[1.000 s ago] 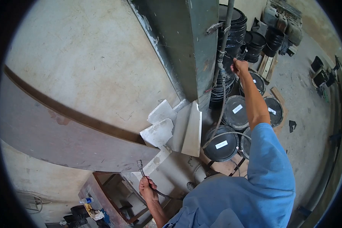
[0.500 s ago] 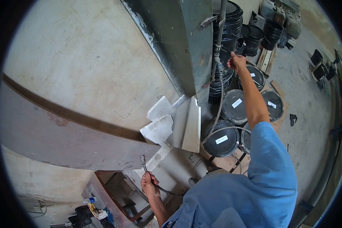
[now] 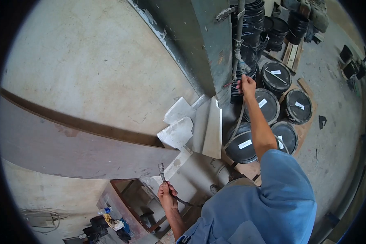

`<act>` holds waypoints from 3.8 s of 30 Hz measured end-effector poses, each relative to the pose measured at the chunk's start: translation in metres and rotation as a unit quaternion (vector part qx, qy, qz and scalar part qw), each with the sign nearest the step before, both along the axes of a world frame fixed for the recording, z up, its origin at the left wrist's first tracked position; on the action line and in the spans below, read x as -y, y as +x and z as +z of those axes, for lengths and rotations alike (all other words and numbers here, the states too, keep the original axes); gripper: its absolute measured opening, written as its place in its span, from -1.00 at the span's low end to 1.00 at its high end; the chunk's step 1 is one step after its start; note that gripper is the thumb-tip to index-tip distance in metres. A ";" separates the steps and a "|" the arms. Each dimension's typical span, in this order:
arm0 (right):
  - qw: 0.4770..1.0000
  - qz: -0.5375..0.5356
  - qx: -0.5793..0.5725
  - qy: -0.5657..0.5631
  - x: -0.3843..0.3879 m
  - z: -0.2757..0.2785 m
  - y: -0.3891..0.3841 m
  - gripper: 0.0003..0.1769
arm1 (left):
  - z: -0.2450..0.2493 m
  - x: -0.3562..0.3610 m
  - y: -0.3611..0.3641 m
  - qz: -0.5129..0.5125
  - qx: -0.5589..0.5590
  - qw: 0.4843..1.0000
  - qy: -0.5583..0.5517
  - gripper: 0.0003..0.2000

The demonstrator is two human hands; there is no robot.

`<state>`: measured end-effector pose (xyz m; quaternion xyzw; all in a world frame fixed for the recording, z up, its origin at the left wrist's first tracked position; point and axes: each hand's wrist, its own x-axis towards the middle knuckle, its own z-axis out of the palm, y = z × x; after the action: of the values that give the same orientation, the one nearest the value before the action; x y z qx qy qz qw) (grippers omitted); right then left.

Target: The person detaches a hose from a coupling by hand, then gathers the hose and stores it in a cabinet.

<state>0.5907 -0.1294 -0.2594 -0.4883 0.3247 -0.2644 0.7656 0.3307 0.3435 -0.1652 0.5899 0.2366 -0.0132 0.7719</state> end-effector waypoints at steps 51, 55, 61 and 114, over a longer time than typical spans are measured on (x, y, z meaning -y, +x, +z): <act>0.739 0.596 0.243 -0.198 -0.280 0.186 -0.558 -0.71 | 0.032 0.167 -0.689 0.577 0.079 0.811 0.052 -0.79; 0.737 0.501 0.375 -0.254 -0.297 0.250 -0.620 -0.67 | 0.038 0.169 -0.795 0.739 0.202 0.638 0.080 -0.78; 0.733 0.445 0.464 -0.222 -0.337 0.274 -0.657 -0.64 | 0.067 0.183 -0.889 0.782 0.326 0.518 0.119 -0.81; 0.224 0.718 0.131 -0.646 -0.885 -0.225 -1.405 -0.68 | -0.047 -0.518 -1.697 0.613 -0.114 0.714 0.318 -0.85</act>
<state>-0.8142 0.7560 -0.4847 -0.8021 -0.5493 0.2170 0.0886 -1.3663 0.8612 -0.2126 0.5202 0.6228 0.4722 0.3441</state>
